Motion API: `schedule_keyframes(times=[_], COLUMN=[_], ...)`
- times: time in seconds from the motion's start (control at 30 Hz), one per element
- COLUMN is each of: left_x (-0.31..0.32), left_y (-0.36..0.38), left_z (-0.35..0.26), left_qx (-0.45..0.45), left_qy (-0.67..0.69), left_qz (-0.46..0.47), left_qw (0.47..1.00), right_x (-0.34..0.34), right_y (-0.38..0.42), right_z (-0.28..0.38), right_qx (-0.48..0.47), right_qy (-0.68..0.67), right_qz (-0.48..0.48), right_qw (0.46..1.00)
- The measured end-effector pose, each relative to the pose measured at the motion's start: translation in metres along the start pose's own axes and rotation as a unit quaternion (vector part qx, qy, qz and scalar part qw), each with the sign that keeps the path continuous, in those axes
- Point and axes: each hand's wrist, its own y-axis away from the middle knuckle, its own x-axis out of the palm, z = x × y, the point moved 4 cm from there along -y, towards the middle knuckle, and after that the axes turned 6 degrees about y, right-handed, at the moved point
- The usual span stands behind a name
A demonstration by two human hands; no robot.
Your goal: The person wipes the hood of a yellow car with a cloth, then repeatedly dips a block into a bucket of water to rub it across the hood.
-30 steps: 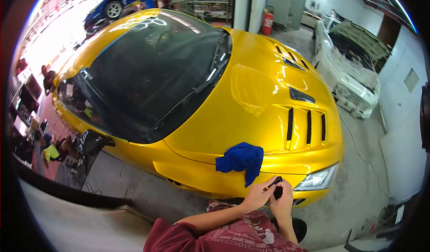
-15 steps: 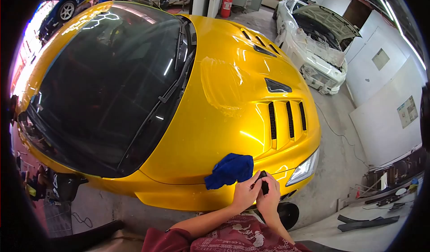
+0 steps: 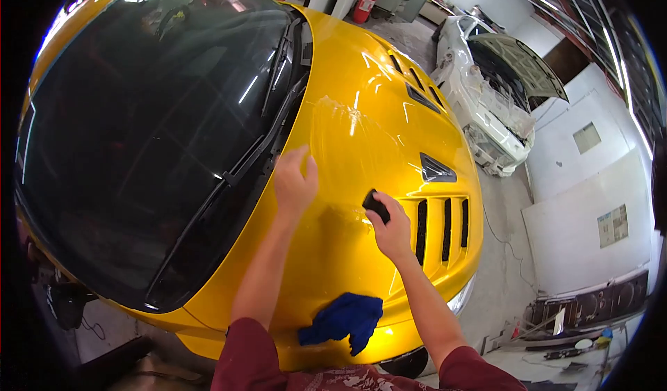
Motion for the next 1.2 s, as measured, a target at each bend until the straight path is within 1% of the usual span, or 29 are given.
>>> schedule_keyframes(times=[0.03, 0.13, 0.17, 0.27, 0.33, 0.4, 0.47, 0.53, 0.57, 0.63, 0.67, 0.77, 0.8, 0.83, 0.87, 0.93, 0.97, 1.0, 1.1, 1.13, 1.17, 1.2], left_x=[0.005, 0.012, 0.019, 0.027, 0.029, 0.03, 0.031, 0.033, 0.034, 0.033, 0.033, 0.032, 0.033, 0.035, 0.035, 0.034, 0.033, 0.032, 0.034, 0.033, 0.032, 0.032], left_y=[-0.02, -0.047, -0.045, -0.052, -0.056, -0.057, -0.057, -0.056, -0.055, -0.054, -0.056, -0.057, -0.058, -0.056, -0.054, -0.052, -0.054, -0.055, -0.054, -0.054, -0.054, -0.054], left_z=[0.026, 0.06, 0.07, 0.058, 0.057, 0.058, 0.061, 0.063, 0.062, 0.065, 0.067, 0.065, 0.065, 0.066, 0.066, 0.065, 0.065, 0.066, 0.066, 0.065, 0.065, 0.064], left_qx=[0.005, -0.101, -0.129, -0.124, -0.186, -0.228, -0.247, -0.213, -0.194, -0.22, -0.23, -0.241, -0.23, -0.219, -0.211, -0.22, -0.22, -0.214, -0.207, -0.21, -0.215, -0.213], left_qy=[-0.047, -0.078, -0.131, -0.171, -0.162, -0.154, -0.151, -0.174, -0.183, -0.156, -0.14, -0.145, -0.147, -0.149, -0.152, -0.145, -0.144, -0.153, -0.159, -0.152, -0.146, -0.145], left_qz=[-0.026, -0.04, -0.02, -0.015, -0.012, -0.003, 0.013, 0.008, 0.008, 0.01, 0.012, 0.029, 0.026, 0.023, 0.017, 0.026, 0.027, 0.023, 0.02, 0.021, 0.02, 0.019], left_qw=[0.999, 0.991, 0.983, 0.977, 0.969, 0.961, 0.957, 0.961, 0.964, 0.963, 0.963, 0.959, 0.962, 0.964, 0.966, 0.964, 0.964, 0.964, 0.965, 0.966, 0.966, 0.966], right_x=[0.019, 0.063, 0.075, 0.09, 0.096, 0.108, 0.129, 0.151, 0.155, 0.157, 0.152, 0.114, 0.104, 0.106, 0.111, 0.139, 0.157, 0.169, 0.176, 0.168, 0.152, 0.136], right_y=[-0.021, -0.053, -0.06, -0.056, -0.063, -0.088, -0.142, -0.199, -0.206, -0.212, -0.193, -0.096, -0.076, -0.081, -0.091, -0.16, -0.207, -0.237, -0.245, -0.22, -0.177, -0.137], right_z=[-0.011, -0.032, -0.04, -0.049, -0.054, -0.066, -0.075, -0.078, -0.08, -0.076, -0.076, -0.063, -0.059, -0.065, -0.074, -0.083, -0.086, -0.087, -0.08, -0.077, -0.074, -0.069], right_qx=[-0.014, -0.051, -0.063, -0.096, -0.107, -0.124, -0.18, -0.175, -0.176, -0.178, -0.179, -0.189, -0.184, -0.189, -0.197, -0.219, -0.203, -0.184, -0.173, -0.173, -0.175, -0.221], right_qy=[0.005, 0.018, 0.024, 0.043, 0.05, 0.045, 0.061, 0.054, 0.054, 0.055, 0.05, 0.042, 0.053, 0.049, 0.045, 0.037, 0.037, 0.037, 0.04, 0.033, 0.027, 0.052], right_qz=[0.008, 0.047, 0.065, 0.073, 0.069, 0.063, 0.039, 0.035, 0.032, 0.027, 0.031, 0.065, 0.086, 0.084, 0.086, 0.053, 0.053, 0.052, 0.047, 0.047, 0.051, 0.057], right_qw=[1.0, 0.997, 0.996, 0.992, 0.991, 0.989, 0.981, 0.982, 0.982, 0.982, 0.982, 0.979, 0.978, 0.977, 0.976, 0.974, 0.977, 0.981, 0.983, 0.983, 0.983, 0.972])
